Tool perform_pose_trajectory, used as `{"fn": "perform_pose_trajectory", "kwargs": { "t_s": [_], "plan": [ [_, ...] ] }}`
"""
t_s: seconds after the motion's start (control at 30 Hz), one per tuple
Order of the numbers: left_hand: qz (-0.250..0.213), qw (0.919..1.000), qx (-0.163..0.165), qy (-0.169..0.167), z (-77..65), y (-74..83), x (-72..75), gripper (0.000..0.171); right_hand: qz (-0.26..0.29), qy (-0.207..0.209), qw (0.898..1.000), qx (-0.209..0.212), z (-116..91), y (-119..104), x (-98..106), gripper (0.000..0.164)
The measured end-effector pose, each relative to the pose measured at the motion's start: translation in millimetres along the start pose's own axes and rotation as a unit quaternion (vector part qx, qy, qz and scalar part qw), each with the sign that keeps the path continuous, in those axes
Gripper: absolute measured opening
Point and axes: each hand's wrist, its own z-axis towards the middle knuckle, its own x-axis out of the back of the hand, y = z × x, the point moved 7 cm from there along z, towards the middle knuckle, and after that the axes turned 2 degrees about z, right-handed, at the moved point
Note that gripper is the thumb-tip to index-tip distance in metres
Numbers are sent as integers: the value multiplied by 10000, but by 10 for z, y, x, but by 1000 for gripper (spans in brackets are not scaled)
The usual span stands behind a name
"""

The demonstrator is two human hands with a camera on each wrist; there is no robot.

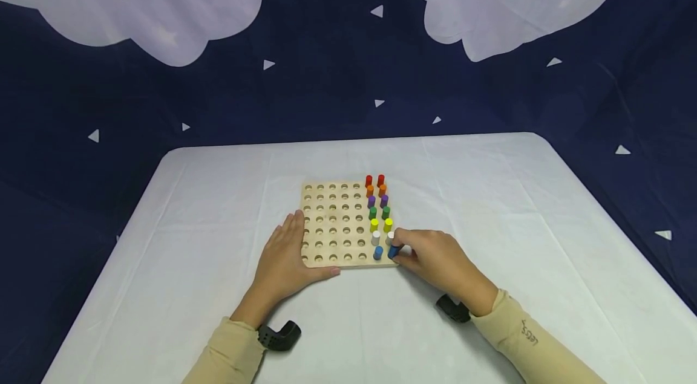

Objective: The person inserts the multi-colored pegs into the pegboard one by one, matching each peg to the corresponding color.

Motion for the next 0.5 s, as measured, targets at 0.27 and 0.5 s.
{"fn": "perform_pose_trajectory", "kwargs": {
  "t_s": [0.27, 0.5],
  "plan": [
    [27, 10000, 30, 2, -12, 0, 2, 145, 124, 133, 9998, 117, -17, -26, 36, 13],
    [-5, 10000, 17, -18, -19, 10, -11, 146, 348, 585, 9976, -150, -10, -9, 144, 16]
  ]
}}
